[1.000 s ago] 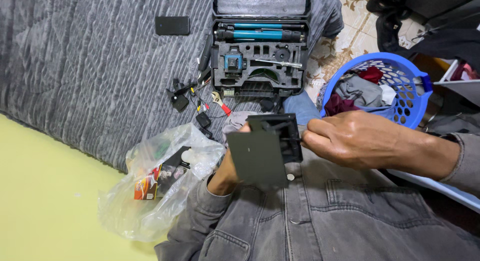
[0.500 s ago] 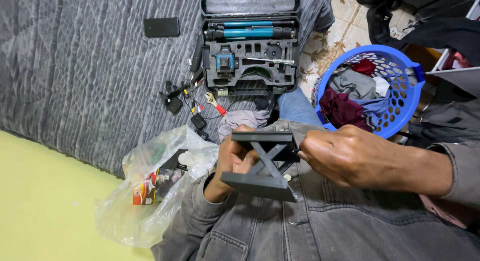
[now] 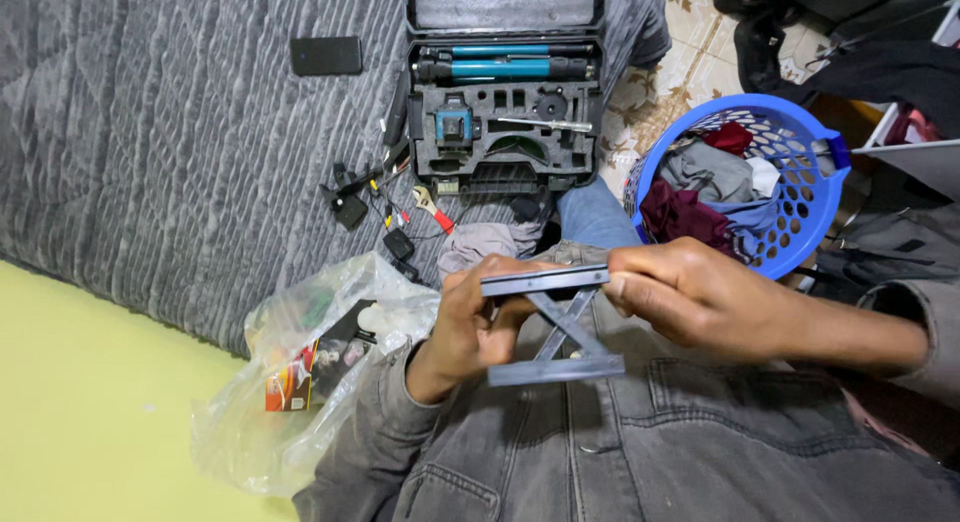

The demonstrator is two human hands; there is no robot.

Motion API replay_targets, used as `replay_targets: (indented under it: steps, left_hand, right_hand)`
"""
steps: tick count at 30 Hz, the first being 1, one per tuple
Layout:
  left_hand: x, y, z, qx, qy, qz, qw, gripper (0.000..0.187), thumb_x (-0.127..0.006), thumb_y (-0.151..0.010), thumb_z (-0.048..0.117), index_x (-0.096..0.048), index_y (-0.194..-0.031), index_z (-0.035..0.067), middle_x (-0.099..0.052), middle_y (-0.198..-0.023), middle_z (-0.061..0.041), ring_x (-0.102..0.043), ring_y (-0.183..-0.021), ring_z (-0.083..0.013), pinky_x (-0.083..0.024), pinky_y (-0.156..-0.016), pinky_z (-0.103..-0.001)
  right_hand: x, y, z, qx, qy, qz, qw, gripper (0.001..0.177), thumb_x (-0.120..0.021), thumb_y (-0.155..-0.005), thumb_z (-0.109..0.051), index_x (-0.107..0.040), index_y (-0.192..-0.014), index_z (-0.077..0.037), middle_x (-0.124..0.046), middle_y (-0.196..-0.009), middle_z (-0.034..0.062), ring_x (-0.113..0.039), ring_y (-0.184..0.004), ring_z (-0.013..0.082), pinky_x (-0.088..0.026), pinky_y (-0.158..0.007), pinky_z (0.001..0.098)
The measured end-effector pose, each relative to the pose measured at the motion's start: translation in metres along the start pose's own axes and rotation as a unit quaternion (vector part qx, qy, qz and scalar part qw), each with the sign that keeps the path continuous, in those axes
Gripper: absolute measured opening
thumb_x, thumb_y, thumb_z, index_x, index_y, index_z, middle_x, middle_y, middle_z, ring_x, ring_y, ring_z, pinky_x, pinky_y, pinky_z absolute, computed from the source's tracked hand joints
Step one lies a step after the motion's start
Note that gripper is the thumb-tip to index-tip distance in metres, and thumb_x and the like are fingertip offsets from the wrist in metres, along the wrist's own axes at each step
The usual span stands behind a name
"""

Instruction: The person holds a black plastic mount and rotates an adjustable base to different heights and angles by hand.

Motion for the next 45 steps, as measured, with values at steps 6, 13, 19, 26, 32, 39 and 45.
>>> replay_targets:
  steps: [6,13,19,26,32,39,45]
  left_hand:
    - [-0.002,-0.004,0.012,-0.059,0.001,-0.040,0.997,0.041,-0.063,-0.091,-0.017,-0.053,-0.128,-0.002,-0.071,-0.123,-0.018,-0.075,-0.110,-0.0328,-0.061,-0.096,-0.038]
    - [0.006,0.026,-0.084,0.251,0.122,0.101,0.955,0.027,-0.064,-0.098,0.008,-0.061,-0.124,0.000,-0.071,-0.112,-0.014,-0.071,-0.098,-0.0261,-0.055,-0.090,-0.037]
    - [-0.007,0.035,-0.064,0.012,-0.021,-0.070,0.997,0.030,-0.054,-0.097,0.008,-0.064,-0.124,-0.001,-0.067,-0.126,-0.016,-0.064,-0.119,-0.0352,-0.049,-0.107,-0.048]
    - [-0.012,0.040,-0.059,0.021,0.018,-0.064,0.998,0.027,-0.057,-0.096,0.005,-0.062,-0.123,0.002,-0.067,-0.120,-0.012,-0.065,-0.111,-0.0282,-0.052,-0.099,-0.043]
    - [-0.025,0.053,-0.098,0.267,0.284,0.050,0.919,0.023,-0.061,-0.102,0.008,-0.059,-0.124,0.003,-0.068,-0.106,-0.004,-0.064,-0.091,-0.0097,-0.056,-0.077,-0.026]
    - [-0.028,0.057,-0.110,0.294,0.248,0.066,0.921,0.024,-0.063,-0.099,0.006,-0.056,-0.122,0.002,-0.067,-0.108,-0.004,-0.066,-0.093,-0.0100,-0.057,-0.083,-0.027]
    - [-0.018,0.050,-0.101,0.208,0.120,0.058,0.969,0.019,-0.068,-0.101,0.008,-0.059,-0.116,0.000,-0.065,-0.105,-0.005,-0.061,-0.094,-0.0124,-0.054,-0.085,-0.028]
  right_hand:
    - [-0.026,0.003,0.054,-0.228,-0.434,-0.106,0.865,0.027,-0.053,-0.104,-0.023,-0.054,-0.086,-0.004,-0.034,-0.056,-0.0086,-0.028,-0.042,0.0037,-0.022,-0.035,0.0241]
    - [0.026,-0.021,-0.044,0.151,0.396,0.106,0.899,0.018,-0.059,-0.095,-0.022,-0.062,-0.096,-0.005,-0.056,-0.071,0.0048,-0.062,-0.058,0.0182,-0.049,-0.048,0.0314]
    - [-0.004,0.000,-0.067,0.328,0.540,0.029,0.774,0.024,-0.066,-0.087,-0.011,-0.064,-0.103,0.006,-0.056,-0.075,0.0080,-0.065,-0.062,0.0211,-0.057,-0.053,0.0341]
    - [-0.011,0.000,-0.050,0.264,0.558,-0.036,0.786,0.009,-0.063,-0.087,-0.004,-0.060,-0.089,0.004,-0.054,-0.067,0.0067,-0.065,-0.053,0.0185,-0.054,-0.042,0.0313]
    - [-0.009,0.009,-0.059,0.243,0.447,0.013,0.861,0.022,-0.064,-0.090,-0.015,-0.054,-0.079,0.000,-0.054,-0.068,0.0129,-0.062,-0.046,0.0276,-0.049,-0.041,0.0404]
    - [-0.007,0.015,-0.051,0.216,0.371,0.042,0.902,0.023,-0.063,-0.095,-0.015,-0.050,-0.083,-0.001,-0.052,-0.067,0.0136,-0.059,-0.047,0.0332,-0.046,-0.042,0.0445]
    - [0.000,0.012,-0.048,0.179,0.297,0.056,0.936,0.024,-0.060,-0.098,-0.013,-0.047,-0.082,0.000,-0.047,-0.060,0.0138,-0.053,-0.046,0.0338,-0.040,-0.045,0.0463]
Point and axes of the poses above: each hand's wrist, its own y-axis away from the middle knuckle, its own x-axis out of the back of the hand, z = x × y, the point moved 10 cm from there along -y, towards the middle knuckle
